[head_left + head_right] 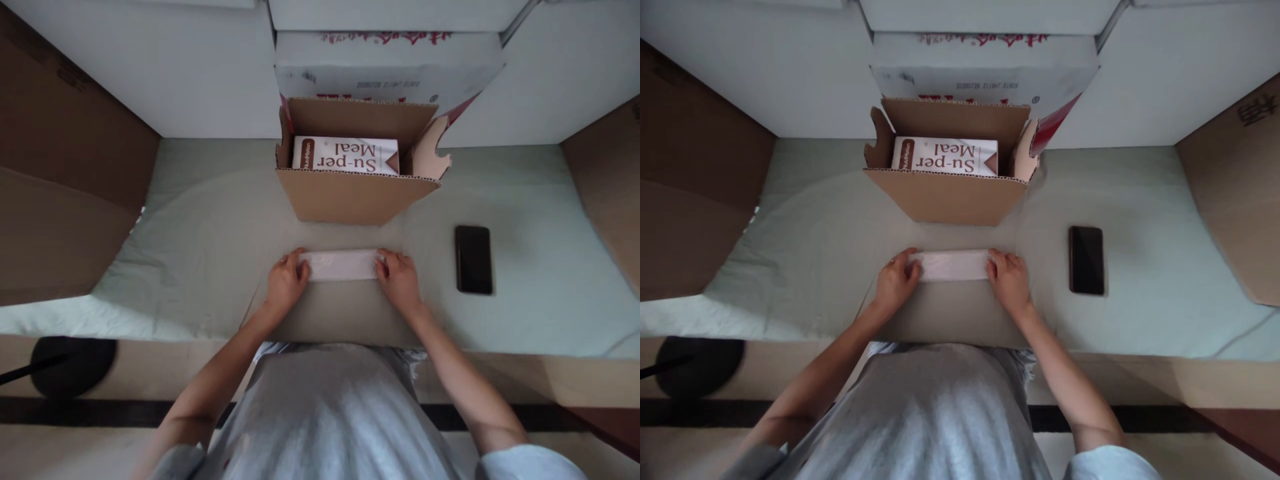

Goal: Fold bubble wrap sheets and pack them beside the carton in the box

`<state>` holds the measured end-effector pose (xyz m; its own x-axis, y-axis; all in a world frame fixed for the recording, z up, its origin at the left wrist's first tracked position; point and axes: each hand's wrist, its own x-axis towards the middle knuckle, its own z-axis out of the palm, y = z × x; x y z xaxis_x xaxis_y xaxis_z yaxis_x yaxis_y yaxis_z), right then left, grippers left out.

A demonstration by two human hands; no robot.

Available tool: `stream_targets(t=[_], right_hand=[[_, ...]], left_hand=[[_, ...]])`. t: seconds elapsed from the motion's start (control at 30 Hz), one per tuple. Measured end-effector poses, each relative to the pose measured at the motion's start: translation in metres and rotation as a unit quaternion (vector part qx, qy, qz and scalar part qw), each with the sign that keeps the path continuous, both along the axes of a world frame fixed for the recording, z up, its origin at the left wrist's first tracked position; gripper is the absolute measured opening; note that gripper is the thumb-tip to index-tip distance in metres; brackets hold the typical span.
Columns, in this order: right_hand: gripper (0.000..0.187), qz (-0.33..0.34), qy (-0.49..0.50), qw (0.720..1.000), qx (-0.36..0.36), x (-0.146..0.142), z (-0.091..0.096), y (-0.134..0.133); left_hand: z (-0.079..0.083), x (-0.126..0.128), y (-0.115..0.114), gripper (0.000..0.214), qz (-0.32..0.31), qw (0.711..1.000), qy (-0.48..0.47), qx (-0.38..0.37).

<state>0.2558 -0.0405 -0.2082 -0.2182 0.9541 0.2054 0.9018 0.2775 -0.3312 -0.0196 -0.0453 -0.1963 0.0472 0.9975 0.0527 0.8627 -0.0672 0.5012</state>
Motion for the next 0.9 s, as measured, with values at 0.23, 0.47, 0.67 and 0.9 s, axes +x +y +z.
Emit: stream_targets(t=[0.23, 0.47, 0.67, 0.9], right_hand=[[0.027, -0.006, -0.004, 1.000, -0.010, -0.003, 0.006, 0.005], [0.029, -0.029, 0.148, 0.953, -0.262, -0.015, 0.037, -0.034], [0.048, 0.106, 0.177, 0.968, -0.143, -0.001, 0.045, -0.056], [0.038, 0.334, 0.137, 0.930, -0.060, -0.028, 0.027, -0.053]], left_hand=[[0.032, 0.026, -0.020, 0.044, -0.123, 0.989, 0.010, 0.086], [0.020, 0.062, -0.036, 0.048, -0.251, 0.964, 0.092, -0.004], [0.009, 0.031, -0.027, 0.042, -0.323, 0.946, 0.012, 0.011], [0.016, 0.000, -0.031, 0.056, -0.423, 0.905, -0.041, -0.003]])
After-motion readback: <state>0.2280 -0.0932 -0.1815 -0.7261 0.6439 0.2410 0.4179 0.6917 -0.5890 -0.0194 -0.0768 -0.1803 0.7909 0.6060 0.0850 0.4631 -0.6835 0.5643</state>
